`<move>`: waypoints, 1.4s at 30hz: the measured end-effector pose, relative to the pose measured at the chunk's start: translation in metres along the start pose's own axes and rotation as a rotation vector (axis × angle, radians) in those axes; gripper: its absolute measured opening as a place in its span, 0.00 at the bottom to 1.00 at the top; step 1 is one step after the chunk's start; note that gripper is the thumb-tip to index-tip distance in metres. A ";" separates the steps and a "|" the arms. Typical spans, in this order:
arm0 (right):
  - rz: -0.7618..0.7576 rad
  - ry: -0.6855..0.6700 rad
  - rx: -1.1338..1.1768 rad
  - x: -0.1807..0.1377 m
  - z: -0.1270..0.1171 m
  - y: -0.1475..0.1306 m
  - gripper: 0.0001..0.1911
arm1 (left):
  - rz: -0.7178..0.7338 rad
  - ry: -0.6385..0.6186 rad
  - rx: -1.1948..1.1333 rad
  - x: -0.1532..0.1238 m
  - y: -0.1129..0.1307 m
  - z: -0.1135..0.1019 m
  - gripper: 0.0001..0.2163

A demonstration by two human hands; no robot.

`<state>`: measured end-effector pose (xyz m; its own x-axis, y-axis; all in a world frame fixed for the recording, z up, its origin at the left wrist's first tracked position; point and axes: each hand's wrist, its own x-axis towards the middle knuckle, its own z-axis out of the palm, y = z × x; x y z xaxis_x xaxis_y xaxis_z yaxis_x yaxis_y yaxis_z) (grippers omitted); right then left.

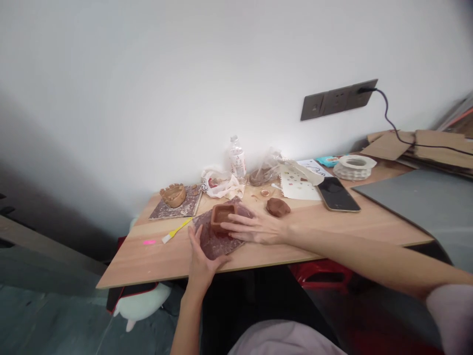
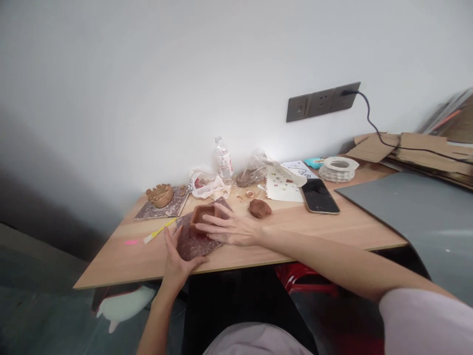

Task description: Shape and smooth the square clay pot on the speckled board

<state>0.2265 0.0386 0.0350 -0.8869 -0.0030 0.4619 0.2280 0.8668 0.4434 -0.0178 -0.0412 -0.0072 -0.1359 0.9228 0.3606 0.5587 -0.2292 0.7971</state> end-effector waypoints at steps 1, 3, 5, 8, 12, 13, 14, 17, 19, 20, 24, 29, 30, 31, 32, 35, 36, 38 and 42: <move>-0.071 0.017 -0.067 0.005 0.003 0.007 0.20 | -0.001 -0.004 -0.006 0.000 0.000 0.000 0.65; -0.161 0.010 -0.169 0.013 0.007 0.017 0.23 | 0.008 -0.003 -0.015 -0.001 0.000 0.001 0.64; -0.220 -0.051 -0.218 0.015 0.006 0.024 0.26 | 0.023 0.002 -0.018 -0.001 0.000 0.001 0.64; -0.299 -0.135 -0.243 0.009 -0.005 0.028 0.29 | 0.023 0.010 -0.020 -0.001 0.001 0.001 0.64; -0.349 -0.104 -0.181 0.001 -0.019 0.031 0.29 | 0.012 0.010 -0.014 -0.002 0.002 0.001 0.64; -0.334 -0.080 -0.144 0.001 -0.020 0.031 0.29 | 0.014 0.011 -0.012 -0.002 0.002 0.000 0.64; -0.311 -0.059 -0.094 0.001 -0.019 0.031 0.29 | 0.015 0.010 -0.014 -0.002 0.003 0.000 0.64; -0.194 -0.038 0.192 0.003 -0.013 0.032 0.27 | -0.006 0.001 -0.033 -0.002 0.005 -0.001 0.63; 0.038 -0.014 0.397 0.001 -0.008 0.036 0.19 | -0.032 -0.003 -0.043 -0.002 0.007 -0.002 0.64; 0.209 0.013 0.459 -0.001 -0.005 0.040 0.16 | -0.045 -0.002 -0.045 -0.002 0.008 -0.002 0.64; 0.793 0.117 0.510 -0.010 0.012 0.058 0.24 | -0.058 0.035 -0.053 -0.001 0.008 -0.001 0.66; 0.893 0.006 0.554 -0.003 0.042 0.071 0.18 | -0.022 0.090 -0.099 -0.005 0.001 0.006 0.64; 0.901 -0.024 0.558 0.001 0.047 0.073 0.16 | -0.016 0.109 -0.104 -0.006 -0.001 0.007 0.64; 0.910 -0.054 0.562 0.004 0.052 0.074 0.14 | -0.010 0.124 -0.103 -0.007 -0.002 0.008 0.63; 0.921 -0.084 0.565 0.008 0.057 0.076 0.12 | -0.007 0.138 -0.096 -0.007 -0.004 0.009 0.63; 0.957 -0.171 0.580 0.017 0.069 0.081 0.09 | -0.029 0.171 -0.075 -0.008 -0.008 0.010 0.64; 0.971 -0.196 0.588 0.019 0.073 0.083 0.11 | -0.043 0.178 -0.079 -0.009 -0.008 0.010 0.64; 1.001 -0.235 0.607 0.022 0.082 0.085 0.17 | -0.069 0.182 -0.095 -0.009 -0.007 0.009 0.64; 1.059 -0.249 0.645 0.025 0.093 0.086 0.19 | -0.079 0.158 -0.132 -0.011 -0.001 0.007 0.63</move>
<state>0.1868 0.1595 0.0135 -0.4578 0.8720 0.1731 0.6961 0.4727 -0.5403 -0.0110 -0.0486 -0.0159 -0.3070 0.8819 0.3577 0.4307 -0.2064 0.8786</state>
